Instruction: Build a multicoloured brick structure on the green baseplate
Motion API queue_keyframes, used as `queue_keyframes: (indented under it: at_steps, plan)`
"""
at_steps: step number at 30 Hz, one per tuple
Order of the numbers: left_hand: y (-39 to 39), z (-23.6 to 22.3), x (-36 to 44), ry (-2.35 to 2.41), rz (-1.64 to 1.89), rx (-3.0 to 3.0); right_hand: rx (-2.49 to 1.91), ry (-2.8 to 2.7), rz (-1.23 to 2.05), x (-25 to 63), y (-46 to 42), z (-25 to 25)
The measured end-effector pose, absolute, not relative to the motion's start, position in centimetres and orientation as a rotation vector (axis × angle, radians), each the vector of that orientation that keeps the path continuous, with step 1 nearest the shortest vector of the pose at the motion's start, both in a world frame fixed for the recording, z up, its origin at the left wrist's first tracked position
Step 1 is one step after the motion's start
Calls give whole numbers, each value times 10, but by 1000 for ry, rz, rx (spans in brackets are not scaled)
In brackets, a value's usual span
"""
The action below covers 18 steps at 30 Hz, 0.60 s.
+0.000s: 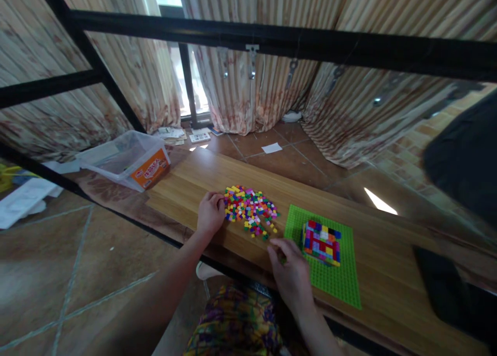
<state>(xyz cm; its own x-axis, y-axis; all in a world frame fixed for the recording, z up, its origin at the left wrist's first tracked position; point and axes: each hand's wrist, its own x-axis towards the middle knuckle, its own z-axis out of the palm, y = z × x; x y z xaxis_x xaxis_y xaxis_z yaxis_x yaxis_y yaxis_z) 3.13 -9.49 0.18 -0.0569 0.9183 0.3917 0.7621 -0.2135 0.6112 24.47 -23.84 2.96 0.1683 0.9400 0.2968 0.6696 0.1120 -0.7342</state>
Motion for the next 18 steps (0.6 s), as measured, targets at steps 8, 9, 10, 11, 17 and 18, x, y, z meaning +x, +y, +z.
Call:
queue_keyframes:
  at_steps: [8,9,10,11,17,18]
  plan:
    - [-97,2,32,1822,1132,2004,-1733,-1843,212,236,-214,11]
    - [-98,2,32,1820,1131,2004,-1722,-1868,189,237,-210,10]
    - [-98,2,31,1813,1130,2008,-1715,-1886,166,238,-206,10]
    - [-98,2,31,1807,1130,2012,-1714,-1898,144,240,-201,9]
    - [-97,0,30,1774,1141,2024,-1739,-1840,97,239,-181,17]
    - [-97,0,30,1764,1145,2025,-1720,-1841,104,235,-180,19]
